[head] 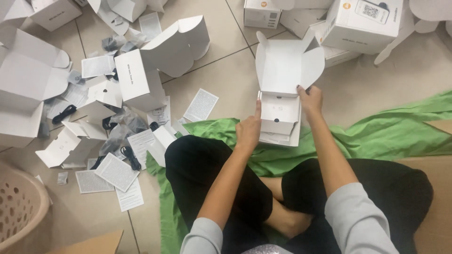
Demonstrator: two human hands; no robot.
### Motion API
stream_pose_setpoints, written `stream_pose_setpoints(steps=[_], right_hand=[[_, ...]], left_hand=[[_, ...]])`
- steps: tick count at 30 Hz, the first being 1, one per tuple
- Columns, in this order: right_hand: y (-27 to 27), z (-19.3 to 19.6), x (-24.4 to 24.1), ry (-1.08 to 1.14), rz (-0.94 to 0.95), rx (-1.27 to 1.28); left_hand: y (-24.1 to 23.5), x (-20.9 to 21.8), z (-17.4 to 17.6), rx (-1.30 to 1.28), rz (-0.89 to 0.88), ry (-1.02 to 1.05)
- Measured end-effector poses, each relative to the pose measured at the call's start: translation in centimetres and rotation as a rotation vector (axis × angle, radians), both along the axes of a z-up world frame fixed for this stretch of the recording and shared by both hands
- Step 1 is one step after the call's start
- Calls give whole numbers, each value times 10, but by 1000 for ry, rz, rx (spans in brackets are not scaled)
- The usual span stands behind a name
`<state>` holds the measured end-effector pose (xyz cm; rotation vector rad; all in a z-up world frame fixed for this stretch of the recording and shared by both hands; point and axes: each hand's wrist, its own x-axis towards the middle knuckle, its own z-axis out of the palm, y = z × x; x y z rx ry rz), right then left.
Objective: The person organizes and packs small electronic device components and manuals into boxes on the floor.
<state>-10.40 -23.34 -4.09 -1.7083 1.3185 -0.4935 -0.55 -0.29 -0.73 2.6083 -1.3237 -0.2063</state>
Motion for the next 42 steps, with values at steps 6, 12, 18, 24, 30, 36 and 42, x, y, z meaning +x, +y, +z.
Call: stream_pose_setpoints(steps=[6, 12, 18, 24, 30, 36, 42], right_hand=[[44, 61, 4, -772, 140, 129], [92, 113, -17, -535, 287, -540], [75, -15, -67, -196, 82, -415], [85, -55, -74, -85, 195, -675], [103, -14, -72, -216, 194, -616], [100, 2, -76, -180, 293, -640], [109, 33, -82, -277, 226, -611]], left_hand=[[-1, 6, 14, 17, 95, 204], [14, -8, 39, -284, 43, 207], [10, 2, 18, -396, 331, 396], [9, -2, 27, -834, -33, 553], [7, -2, 11, -758, -14, 577], [11, -12, 28, -730, -141, 497], [18, -21, 55, -533, -59, 144]])
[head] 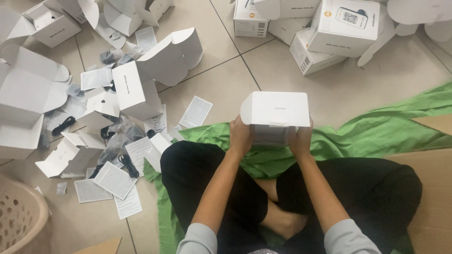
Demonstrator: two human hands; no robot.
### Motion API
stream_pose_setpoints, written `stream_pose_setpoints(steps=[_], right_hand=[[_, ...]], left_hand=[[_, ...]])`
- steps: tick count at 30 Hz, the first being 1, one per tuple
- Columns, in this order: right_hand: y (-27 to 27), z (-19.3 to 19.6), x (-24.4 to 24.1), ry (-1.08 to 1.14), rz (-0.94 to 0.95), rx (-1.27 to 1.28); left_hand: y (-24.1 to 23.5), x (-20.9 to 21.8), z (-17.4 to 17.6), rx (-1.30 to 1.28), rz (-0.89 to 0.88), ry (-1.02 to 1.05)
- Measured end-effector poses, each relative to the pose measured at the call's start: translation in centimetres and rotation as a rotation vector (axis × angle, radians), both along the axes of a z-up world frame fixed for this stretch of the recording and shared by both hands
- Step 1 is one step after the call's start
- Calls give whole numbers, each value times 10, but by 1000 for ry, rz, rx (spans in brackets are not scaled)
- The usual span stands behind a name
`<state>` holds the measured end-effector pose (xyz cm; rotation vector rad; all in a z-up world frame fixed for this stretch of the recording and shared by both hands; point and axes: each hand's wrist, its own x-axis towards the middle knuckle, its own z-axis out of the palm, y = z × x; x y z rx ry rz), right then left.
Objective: The person organizes and packs small electronic device components and manuals into boxes on the floor.
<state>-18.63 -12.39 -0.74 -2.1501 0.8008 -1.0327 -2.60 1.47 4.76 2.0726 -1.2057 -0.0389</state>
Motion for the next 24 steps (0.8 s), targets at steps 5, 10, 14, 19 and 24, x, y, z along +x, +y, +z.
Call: stream_pose_setpoints(steps=[5, 10, 14, 19, 24], right_hand=[[-18, -98, -16, 180, -5, -199], [-24, -141, -18, 345, 26, -118], [-3, -93, -11, 205, -3, -254], [-3, -110, -7, 208, -9, -378], [12, -11, 7, -76, 76, 260]], left_hand=[[-3, 6, -46, 271, -12, 6], [1, 6, -28, 432, -81, -80], [6, -3, 21, -42, 44, 204], [7, 1, 6, -89, -13, 198], [-6, 17, -76, 174, 82, -268]])
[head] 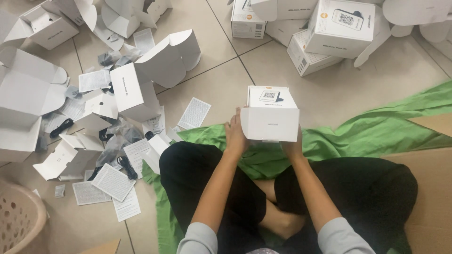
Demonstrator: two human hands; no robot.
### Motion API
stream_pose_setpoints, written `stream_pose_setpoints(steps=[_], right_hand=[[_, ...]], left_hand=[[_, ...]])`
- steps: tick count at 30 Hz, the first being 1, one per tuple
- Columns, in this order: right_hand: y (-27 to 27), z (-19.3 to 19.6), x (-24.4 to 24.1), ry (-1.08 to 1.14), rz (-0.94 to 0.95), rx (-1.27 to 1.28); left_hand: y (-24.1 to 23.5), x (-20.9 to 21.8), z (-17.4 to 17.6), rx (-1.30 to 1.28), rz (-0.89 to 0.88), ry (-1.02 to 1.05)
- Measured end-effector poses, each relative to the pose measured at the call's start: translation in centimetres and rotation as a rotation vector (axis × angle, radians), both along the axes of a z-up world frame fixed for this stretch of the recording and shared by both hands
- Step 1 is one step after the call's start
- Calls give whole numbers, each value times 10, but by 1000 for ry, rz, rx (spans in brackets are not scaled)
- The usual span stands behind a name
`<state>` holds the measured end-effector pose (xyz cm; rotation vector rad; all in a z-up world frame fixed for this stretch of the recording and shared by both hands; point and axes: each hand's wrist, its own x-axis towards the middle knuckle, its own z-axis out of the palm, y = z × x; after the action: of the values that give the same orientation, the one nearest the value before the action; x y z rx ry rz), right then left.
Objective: The person organizes and packs small electronic device components and manuals into boxes on the floor.
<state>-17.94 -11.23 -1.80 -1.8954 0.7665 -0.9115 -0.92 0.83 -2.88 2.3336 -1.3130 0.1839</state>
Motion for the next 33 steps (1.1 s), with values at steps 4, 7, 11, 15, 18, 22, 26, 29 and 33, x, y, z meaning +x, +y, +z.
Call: stream_pose_setpoints(steps=[4, 7, 11, 15, 18, 22, 26, 29, 33], right_hand=[[-6, -58, -10, 124, -54, -153], [1, -43, -9, 13, -172, -77], [-10, -8, -14, -330, -499, 378], [2, 56, -10, -464, -526, 190], [16, 67, -2, -384, -281, -115], [12, 44, 5, -155, -87, -175], [4, 30, 8, -153, -164, 80], [5, 30, 12, -84, -207, 67], [4, 28, 17, -171, -174, 269]], left_hand=[[15, -13, 59, 15, 113, 414], [26, -10, 90, 223, 338, 952], [26, 1, 72, -457, 347, 765], [20, -13, 107, -585, -10, 431], [14, -28, 113, -375, -145, 213], [12, -26, 87, -356, -153, 374], [9, -21, 70, -54, -1, 41], [4, -20, 63, -2, 29, -9], [3, -21, 67, -26, -5, 140]])
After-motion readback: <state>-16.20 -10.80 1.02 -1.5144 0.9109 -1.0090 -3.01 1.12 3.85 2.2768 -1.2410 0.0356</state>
